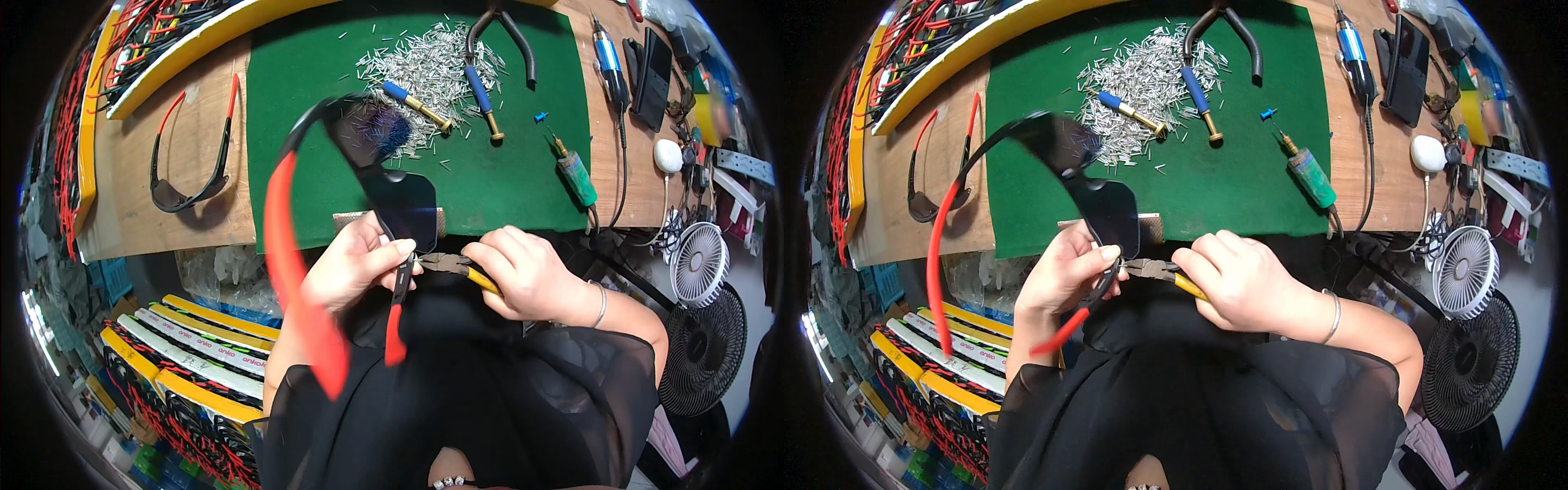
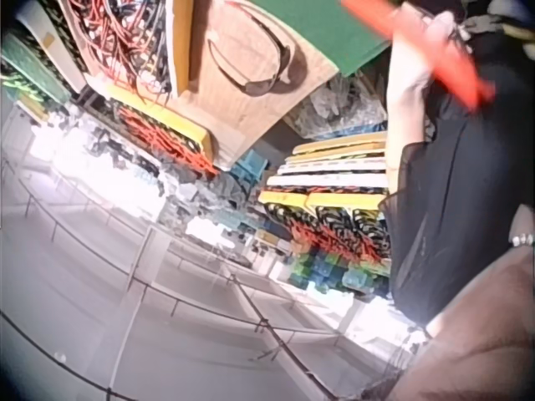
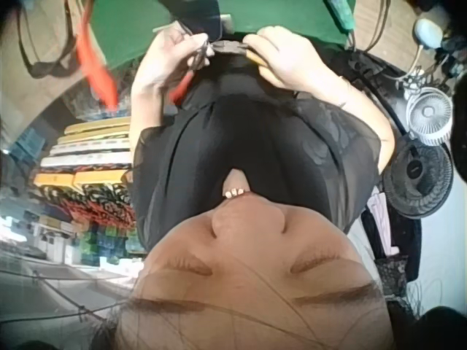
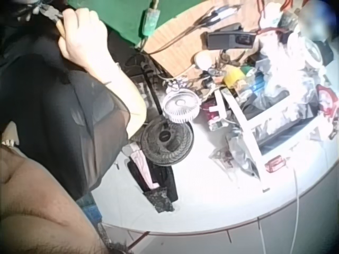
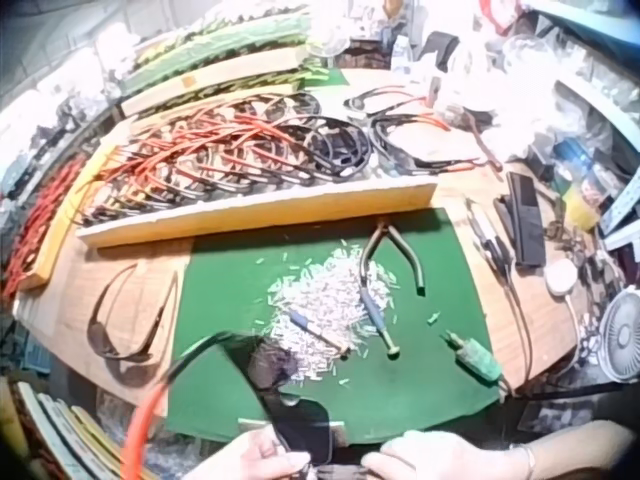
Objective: The person assembles sunglasses by inserting small metal pins into the frame using a blue-handled tool and pliers. They repeatedly adjust the frame and wires, then place the finished unit into a tray with other assembled sunglasses.
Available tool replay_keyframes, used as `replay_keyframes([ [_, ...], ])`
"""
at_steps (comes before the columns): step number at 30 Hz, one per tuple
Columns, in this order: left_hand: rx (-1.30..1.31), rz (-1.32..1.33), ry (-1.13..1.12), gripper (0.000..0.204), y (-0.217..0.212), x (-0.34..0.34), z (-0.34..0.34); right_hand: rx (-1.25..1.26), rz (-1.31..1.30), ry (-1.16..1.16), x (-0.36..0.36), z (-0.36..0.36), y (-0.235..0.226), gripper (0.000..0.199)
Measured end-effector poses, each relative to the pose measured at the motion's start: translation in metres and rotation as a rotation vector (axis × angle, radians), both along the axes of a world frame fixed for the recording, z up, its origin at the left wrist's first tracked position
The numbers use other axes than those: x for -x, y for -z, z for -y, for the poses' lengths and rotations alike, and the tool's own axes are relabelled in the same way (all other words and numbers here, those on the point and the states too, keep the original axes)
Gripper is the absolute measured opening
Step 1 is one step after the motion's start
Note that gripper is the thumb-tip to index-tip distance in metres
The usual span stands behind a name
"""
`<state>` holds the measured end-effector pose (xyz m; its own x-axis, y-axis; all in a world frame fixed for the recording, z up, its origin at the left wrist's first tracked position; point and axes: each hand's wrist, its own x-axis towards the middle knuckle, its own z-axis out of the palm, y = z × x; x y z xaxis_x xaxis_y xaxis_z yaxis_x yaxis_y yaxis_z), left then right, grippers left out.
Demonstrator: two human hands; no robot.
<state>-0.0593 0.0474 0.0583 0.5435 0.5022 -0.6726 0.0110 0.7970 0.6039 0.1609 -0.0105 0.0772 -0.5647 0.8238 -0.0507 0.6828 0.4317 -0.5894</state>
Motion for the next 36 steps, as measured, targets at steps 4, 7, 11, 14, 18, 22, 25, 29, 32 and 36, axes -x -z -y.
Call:
replay_keyframes([
  [4,-0.205,0.049,0.081,0.021,0.000,-0.001,0.000,0.303,-0.242,0.100,-0.002,0.003,0.002,0.033],
  [7,-0.312,0.024,-0.021,0.013,-0.004,-0.005,0.008,0.495,-0.336,0.118,-0.001,0.000,-0.001,0.032],
  [11,-0.359,-0.005,-0.050,0.011,-0.002,-0.004,0.011,0.586,-0.393,0.121,-0.001,-0.001,-0.001,0.032],
  [14,-0.365,-0.050,-0.056,0.012,-0.004,-0.005,0.012,0.642,-0.409,0.129,-0.001,-0.001,-0.003,0.032],
  [18,-0.394,-0.107,-0.097,0.016,-0.001,-0.004,0.016,0.613,-0.418,0.151,0.001,0.001,-0.001,0.031],
  [22,-0.029,0.088,-0.004,0.020,-0.008,0.002,-0.002,0.240,-0.202,0.088,0.001,0.001,-0.003,0.034],
  [25,0.143,0.142,-0.019,0.022,-0.005,0.001,-0.005,-0.146,0.002,0.008,-0.002,-0.005,0.000,0.040],
  [29,-0.058,0.006,-0.093,0.020,-0.004,-0.009,0.002,0.073,-0.159,0.052,-0.002,-0.003,0.004,0.039],
  [32,-0.253,-0.010,-0.102,0.018,-0.005,-0.008,0.006,0.378,-0.294,0.071,-0.002,-0.002,0.003,0.037],
  [36,-0.397,0.000,-0.142,0.012,0.000,-0.007,0.012,0.688,-0.404,0.110,-0.003,-0.007,-0.004,0.033],
])
